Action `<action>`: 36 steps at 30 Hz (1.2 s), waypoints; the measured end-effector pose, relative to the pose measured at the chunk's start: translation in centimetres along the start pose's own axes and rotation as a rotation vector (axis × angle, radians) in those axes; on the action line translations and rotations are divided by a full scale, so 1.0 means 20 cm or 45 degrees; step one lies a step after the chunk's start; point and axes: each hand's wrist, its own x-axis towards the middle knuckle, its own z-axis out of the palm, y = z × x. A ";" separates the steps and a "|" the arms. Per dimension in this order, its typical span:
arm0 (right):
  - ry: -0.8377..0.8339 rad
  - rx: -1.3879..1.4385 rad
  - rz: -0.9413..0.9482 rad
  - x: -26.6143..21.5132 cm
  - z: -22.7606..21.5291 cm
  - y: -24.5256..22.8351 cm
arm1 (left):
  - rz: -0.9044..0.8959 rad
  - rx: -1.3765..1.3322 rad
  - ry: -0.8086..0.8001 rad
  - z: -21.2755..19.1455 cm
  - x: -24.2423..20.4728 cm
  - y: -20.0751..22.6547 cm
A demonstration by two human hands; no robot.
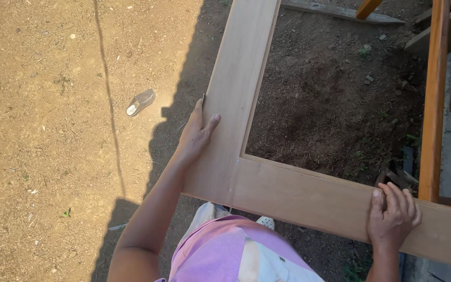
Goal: Sanding and prepping a wooden frame using sandpaper and a scraper tool.
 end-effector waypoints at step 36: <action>-0.354 0.245 -1.008 -0.19 -0.17 -1.01 | 0.140 0.275 0.716 0.00 -0.96 0.02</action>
